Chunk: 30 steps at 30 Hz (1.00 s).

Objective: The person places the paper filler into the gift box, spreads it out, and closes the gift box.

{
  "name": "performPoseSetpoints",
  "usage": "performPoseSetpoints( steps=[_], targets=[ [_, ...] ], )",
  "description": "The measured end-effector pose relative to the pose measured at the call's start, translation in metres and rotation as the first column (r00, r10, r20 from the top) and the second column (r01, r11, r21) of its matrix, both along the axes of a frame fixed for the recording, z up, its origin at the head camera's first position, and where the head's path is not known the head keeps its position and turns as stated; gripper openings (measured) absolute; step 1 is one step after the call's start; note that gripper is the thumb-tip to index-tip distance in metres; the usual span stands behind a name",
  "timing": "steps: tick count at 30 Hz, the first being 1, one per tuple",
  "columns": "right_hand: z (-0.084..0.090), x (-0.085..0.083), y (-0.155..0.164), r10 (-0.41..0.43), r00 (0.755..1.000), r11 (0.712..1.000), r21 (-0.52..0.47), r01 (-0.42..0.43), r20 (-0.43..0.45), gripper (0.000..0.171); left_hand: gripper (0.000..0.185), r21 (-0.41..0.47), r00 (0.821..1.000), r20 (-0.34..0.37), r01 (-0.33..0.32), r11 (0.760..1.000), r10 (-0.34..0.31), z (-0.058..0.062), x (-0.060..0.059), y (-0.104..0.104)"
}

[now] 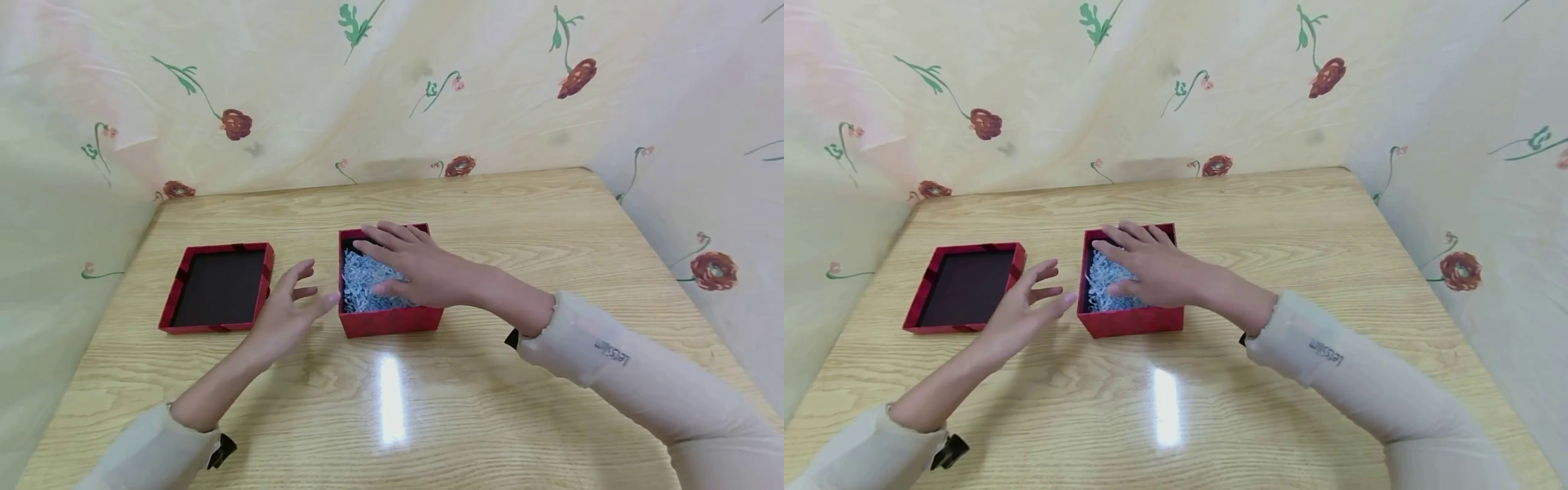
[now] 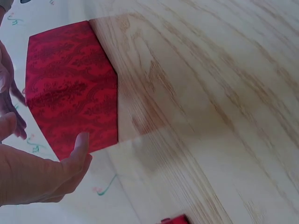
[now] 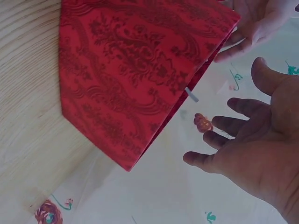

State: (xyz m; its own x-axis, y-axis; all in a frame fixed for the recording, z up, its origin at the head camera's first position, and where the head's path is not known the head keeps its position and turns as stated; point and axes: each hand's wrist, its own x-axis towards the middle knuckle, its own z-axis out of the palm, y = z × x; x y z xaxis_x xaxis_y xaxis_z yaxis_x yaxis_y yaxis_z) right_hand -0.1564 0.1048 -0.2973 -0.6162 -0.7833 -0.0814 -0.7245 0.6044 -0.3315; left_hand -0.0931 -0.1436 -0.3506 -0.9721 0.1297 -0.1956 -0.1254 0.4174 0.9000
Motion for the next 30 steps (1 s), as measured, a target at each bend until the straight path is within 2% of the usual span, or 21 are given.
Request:
performPoseSetpoints(
  steps=[4,9,18,21,25,28,30],
  targets=[
    [0.001,0.0,-0.004,-0.007,1.0,1.0,0.005,0.007,0.02,0.075,0.074,-0.053,0.999,-0.035,-0.042,0.998,0.041,0.004,-0.001,-0.008],
    [0.002,0.002,-0.011,-0.003,1.0,1.0,0.016,0.002,0.028,0.075,0.068,-0.12,0.986,-0.103,-0.141,0.983,0.129,0.012,-0.002,-0.018],
    [0.006,0.008,-0.029,-0.003,0.998,0.999,-0.039,0.006,0.058,0.072,0.067,-0.169,0.964,-0.111,-0.26,0.951,0.243,0.024,-0.008,-0.042],
    [0.006,0.011,-0.037,-0.014,0.997,0.998,-0.055,0.018,0.07,0.071,0.069,-0.157,0.948,-0.098,-0.314,0.936,0.301,0.028,-0.01,-0.05],
    [0.004,0.014,-0.046,-0.016,0.998,0.997,-0.07,0.021,0.069,0.071,0.066,-0.128,0.914,-0.071,-0.406,0.905,0.4,0.033,-0.015,-0.061],
    [0.001,0.016,-0.053,-0.008,0.998,0.996,-0.084,0.013,0.061,0.071,0.067,-0.112,0.899,-0.044,-0.439,0.892,0.437,0.036,-0.019,-0.068],
    [-0.001,0.017,-0.057,-0.007,0.998,0.996,-0.087,0.012,0.064,0.071,0.067,-0.094,0.895,-0.025,-0.445,0.89,0.445,0.036,-0.021,-0.072]
  ],
)
